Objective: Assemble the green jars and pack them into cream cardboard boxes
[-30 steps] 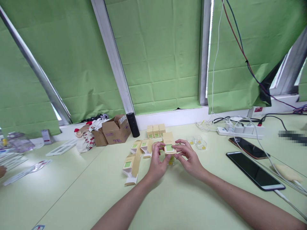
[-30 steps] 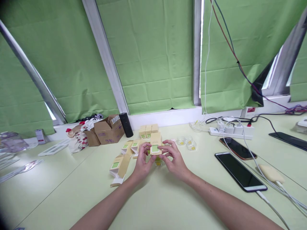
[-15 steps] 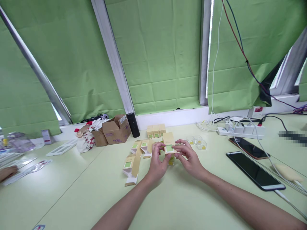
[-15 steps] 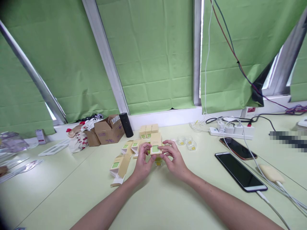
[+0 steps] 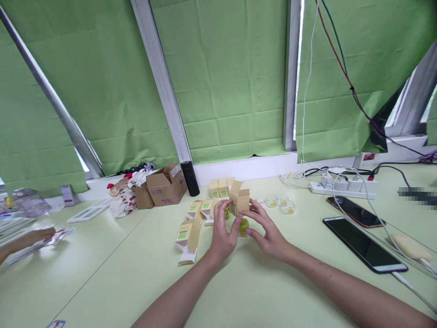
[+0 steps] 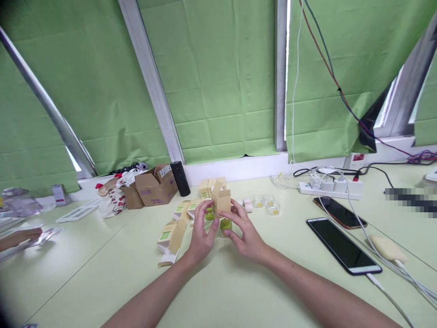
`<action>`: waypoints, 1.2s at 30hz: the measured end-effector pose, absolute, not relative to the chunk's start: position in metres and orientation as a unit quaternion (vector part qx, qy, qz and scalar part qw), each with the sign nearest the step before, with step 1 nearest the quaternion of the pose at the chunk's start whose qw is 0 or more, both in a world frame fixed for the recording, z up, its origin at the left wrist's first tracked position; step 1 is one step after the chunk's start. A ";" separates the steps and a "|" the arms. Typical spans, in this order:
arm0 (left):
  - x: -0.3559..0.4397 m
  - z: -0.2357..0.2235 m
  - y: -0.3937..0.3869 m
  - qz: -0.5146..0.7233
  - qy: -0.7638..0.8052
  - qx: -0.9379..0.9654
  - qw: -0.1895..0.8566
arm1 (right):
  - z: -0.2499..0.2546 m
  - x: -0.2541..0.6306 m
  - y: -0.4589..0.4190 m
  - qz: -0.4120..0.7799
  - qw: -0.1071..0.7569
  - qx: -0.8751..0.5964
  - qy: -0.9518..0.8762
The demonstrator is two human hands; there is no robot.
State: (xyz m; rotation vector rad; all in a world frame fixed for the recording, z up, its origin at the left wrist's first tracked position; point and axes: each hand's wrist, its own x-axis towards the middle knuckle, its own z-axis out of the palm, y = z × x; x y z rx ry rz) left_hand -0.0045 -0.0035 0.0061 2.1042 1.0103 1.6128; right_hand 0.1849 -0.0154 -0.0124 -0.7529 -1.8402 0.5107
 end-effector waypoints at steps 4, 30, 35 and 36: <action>-0.007 0.003 0.001 0.571 0.368 0.717 0.158 | -0.010 0.185 -0.020 0.162 0.495 -0.291 -0.803; -0.018 -0.007 0.028 0.613 0.437 0.588 0.295 | -0.022 0.188 0.004 0.113 0.318 -0.516 -0.787; -0.015 -0.011 0.026 0.569 0.447 0.606 0.330 | -0.018 0.203 0.016 0.131 0.305 -0.585 -0.740; -0.015 -0.013 0.026 0.550 0.449 0.616 0.340 | -0.018 0.206 0.018 0.134 0.303 -0.594 -0.733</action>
